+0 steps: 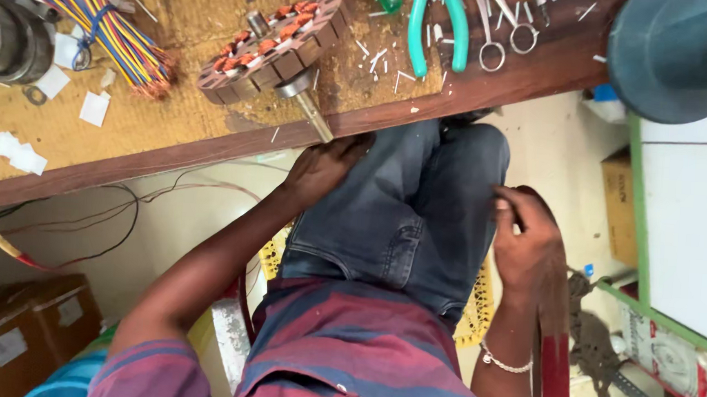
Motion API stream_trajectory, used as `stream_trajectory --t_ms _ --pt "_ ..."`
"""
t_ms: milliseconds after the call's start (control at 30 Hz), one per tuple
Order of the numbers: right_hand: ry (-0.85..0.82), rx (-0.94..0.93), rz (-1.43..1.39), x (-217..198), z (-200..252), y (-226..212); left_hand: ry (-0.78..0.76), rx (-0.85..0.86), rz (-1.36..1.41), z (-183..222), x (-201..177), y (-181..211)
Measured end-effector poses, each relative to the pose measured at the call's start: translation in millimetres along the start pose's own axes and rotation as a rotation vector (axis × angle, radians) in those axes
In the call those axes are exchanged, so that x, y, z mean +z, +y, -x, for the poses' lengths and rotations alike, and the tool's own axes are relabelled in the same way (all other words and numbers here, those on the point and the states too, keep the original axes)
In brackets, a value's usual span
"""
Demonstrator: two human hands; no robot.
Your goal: The person is repairing an electrical component, likely a motor armature. They use a screwdriver to adjust the copper windings and insert small white insulating pieces into the slots. The person also uses scissors to cut a piece of white material.
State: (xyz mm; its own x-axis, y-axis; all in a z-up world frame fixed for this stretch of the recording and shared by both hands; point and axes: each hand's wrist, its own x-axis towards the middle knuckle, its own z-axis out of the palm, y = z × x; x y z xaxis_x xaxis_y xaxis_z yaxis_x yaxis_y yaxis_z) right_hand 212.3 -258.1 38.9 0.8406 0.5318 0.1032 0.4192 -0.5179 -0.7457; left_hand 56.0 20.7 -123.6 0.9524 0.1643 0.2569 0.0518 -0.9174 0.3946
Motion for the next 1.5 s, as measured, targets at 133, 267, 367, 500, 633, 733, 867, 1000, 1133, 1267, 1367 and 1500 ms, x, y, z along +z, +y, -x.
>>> stream_trajectory --t_ms 133,267,367,500,633,733,867,1000,1133,1267,1367,1500 --pt "-0.028 -0.061 -0.122 1.6 -14.8 -29.9 -0.105 -0.397 0.557 -4.8 1.7 -6.7" --pt "0.024 -0.065 -0.24 -10.1 -36.2 -52.2 -0.05 -0.63 0.752 -9.1 2.9 -7.7" --pt "0.116 -0.236 -0.153 -19.1 -64.3 -61.7 -0.055 -0.563 0.932 -9.1 -1.0 -1.6" --pt "0.243 -0.38 0.006 -9.4 -117.9 -70.9 0.058 -0.294 0.357 -4.3 -5.7 22.2" --pt "0.24 -0.454 0.214 1.6 -136.7 -92.1 0.096 -0.331 0.382 -10.7 -9.7 22.5" --pt "0.192 -0.35 0.228 -3.9 -125.2 -101.7 0.009 -0.556 0.666 -5.5 -5.4 14.3" --pt "0.048 -0.07 0.244 -28.7 -96.8 -110.1 0.1 -0.694 1.085 -7.8 -0.4 8.4" --pt "-0.051 0.116 0.251 -38.8 -87.3 -101.7 -0.088 -0.772 1.317 -7.5 -7.6 24.9" --pt "-0.102 0.122 0.007 -33.3 -101.5 -73.7 -0.192 -0.663 1.495 -9.5 -27.2 50.6" --pt "-0.154 0.322 -0.59 -19.8 -71.6 -42.5 -0.155 -0.477 1.234 -18.3 -54.8 73.3" --pt "-0.24 0.258 -0.609 7.1 -33.9 -27.5 -0.167 -0.531 0.888 -26.9 -79.3 101.5" --pt "-0.255 0.338 -0.724 42.4 4.6 -12.5 0.001 -0.303 0.78 -41.9 -106.0 129.2"
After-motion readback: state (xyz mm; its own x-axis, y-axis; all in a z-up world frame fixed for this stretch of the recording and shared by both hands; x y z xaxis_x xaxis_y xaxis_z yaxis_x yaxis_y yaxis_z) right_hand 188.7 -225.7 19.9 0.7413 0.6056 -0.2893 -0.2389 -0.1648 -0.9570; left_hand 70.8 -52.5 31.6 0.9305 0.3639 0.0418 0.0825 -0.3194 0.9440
